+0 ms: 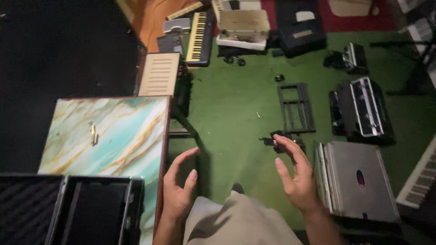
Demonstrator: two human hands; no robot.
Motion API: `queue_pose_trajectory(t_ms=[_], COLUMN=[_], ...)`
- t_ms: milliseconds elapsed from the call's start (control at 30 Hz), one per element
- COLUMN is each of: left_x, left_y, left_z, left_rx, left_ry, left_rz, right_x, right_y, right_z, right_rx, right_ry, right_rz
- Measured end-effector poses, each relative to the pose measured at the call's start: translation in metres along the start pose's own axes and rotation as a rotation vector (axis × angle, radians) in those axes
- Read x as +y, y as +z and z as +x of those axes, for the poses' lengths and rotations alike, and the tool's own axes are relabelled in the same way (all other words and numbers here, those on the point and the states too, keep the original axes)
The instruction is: The person places a black foam insert into a silver hard case and then sets a black audio device into the foam. The person then picks up another foam insert from the floor and fits it into the case over the audio device.
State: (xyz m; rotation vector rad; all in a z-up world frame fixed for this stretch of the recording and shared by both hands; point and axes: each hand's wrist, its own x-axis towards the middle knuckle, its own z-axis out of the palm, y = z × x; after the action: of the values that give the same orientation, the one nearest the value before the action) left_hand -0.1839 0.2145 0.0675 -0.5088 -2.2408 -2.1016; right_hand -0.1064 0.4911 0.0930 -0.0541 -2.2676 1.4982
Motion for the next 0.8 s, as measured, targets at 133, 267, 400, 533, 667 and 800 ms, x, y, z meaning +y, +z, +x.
queue_pose_trajectory(t_ms=[133,267,400,533,667,800], left_x=[0.000,-0.005,-0.010,-0.020,-0.035,-0.051], left_y=[0.018,0.029,0.035,0.031,0.021,0.006], left_z=[0.020,0.037,0.064,0.093,0.118,0.136], left_rx=[-0.093,-0.170,-0.261,-0.342,-0.400,-0.439], left_ry=[0.015,0.019,0.043,0.074,0.077,0.051], left_rz=[0.012,-0.024,-0.037,-0.005,0.012,-0.018], right_x=[0.009,0.015,0.019,0.021,0.025,0.026], right_y=[-0.019,-0.025,-0.024,-0.017,-0.003,0.016], right_z=[-0.007,-0.012,-0.013,-0.009,-0.001,0.008], right_rx=[0.082,0.162,0.260,0.344,0.387,0.429], right_ry=[0.008,0.076,0.108,0.159,0.175,0.159], right_rz=[-0.021,-0.062,-0.069,-0.061,-0.012,0.018])
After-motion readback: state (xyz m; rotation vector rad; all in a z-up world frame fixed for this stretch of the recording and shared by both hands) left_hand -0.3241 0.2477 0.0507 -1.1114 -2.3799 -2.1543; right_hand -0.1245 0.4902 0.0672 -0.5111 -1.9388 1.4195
